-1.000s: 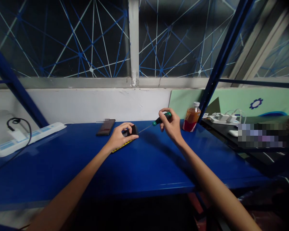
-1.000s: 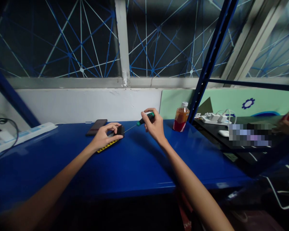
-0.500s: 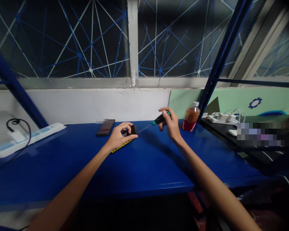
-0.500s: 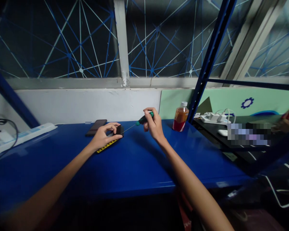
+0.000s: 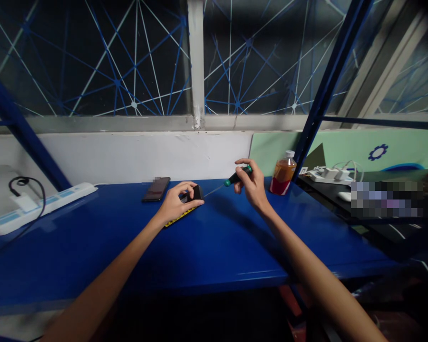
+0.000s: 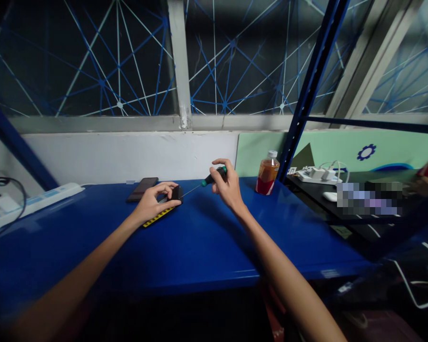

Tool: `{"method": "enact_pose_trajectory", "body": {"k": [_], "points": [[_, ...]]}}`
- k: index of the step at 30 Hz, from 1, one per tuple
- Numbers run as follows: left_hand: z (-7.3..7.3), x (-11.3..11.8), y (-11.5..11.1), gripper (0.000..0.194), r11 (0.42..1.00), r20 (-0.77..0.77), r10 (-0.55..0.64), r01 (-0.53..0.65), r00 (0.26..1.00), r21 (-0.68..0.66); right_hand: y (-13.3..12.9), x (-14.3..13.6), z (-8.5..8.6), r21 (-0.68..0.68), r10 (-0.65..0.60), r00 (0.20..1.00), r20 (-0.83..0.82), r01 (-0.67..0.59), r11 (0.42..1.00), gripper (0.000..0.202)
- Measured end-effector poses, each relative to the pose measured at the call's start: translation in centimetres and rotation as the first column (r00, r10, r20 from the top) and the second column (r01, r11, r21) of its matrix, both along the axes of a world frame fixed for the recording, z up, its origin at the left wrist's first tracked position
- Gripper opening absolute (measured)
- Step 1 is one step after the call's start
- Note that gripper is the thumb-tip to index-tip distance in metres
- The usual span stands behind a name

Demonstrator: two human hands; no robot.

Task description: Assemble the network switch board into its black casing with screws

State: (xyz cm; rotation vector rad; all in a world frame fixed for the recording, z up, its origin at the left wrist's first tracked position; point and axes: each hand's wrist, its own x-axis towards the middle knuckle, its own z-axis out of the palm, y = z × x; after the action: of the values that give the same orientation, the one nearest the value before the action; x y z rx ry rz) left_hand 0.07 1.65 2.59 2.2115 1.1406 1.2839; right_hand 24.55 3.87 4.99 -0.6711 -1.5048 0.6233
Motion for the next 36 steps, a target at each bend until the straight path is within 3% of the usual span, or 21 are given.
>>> {"method": "enact_pose_trajectory", "body": {"k": [3,11,16,22,27,29,36], "points": [[0.07,0.05,-0.06,0.03,1.0,-0.006,0.006,-0.006,1.0,-0.005,0.07,0.03,0.02,0.014,0.088,0.995,-0.037,-0.087,0.996,0.022],[0.13,0.07,-0.08,0.031,1.0,-0.01,0.008,-0.007,1.0,0.014,-0.2,-0.17,0.13,0.008,-0.102,0.994,0.03,0.102,0.995,0.025],[0.06,0.07,-0.01,0.031,1.0,-0.008,0.008,-0.008,1.0,0.013,0.19,0.14,0.01,0.029,0.044,0.999,-0.005,-0.044,0.999,0.023],[0.2,0.1,-0.15,0.031,1.0,-0.002,0.006,-0.006,1.0,0.006,-0.37,-0.19,0.28,0.022,-0.101,0.995,0.01,0.1,0.995,0.025],[0.31,0.21,-0.25,0.031,1.0,-0.001,0.005,-0.005,1.0,0.001,-0.21,-0.14,0.08,-0.014,0.097,0.993,-0.059,-0.098,0.995,0.027],[0.26,0.23,-0.22,0.031,1.0,-0.002,0.002,-0.002,1.0,0.004,-0.06,-0.14,-0.02,-0.005,0.123,0.989,-0.08,-0.124,0.992,0.027],[0.07,0.21,-0.09,0.03,1.0,-0.014,0.006,-0.006,1.0,0.019,-0.52,-0.41,0.18,-0.011,-0.111,0.994,0.024,0.111,0.994,0.031]]}}
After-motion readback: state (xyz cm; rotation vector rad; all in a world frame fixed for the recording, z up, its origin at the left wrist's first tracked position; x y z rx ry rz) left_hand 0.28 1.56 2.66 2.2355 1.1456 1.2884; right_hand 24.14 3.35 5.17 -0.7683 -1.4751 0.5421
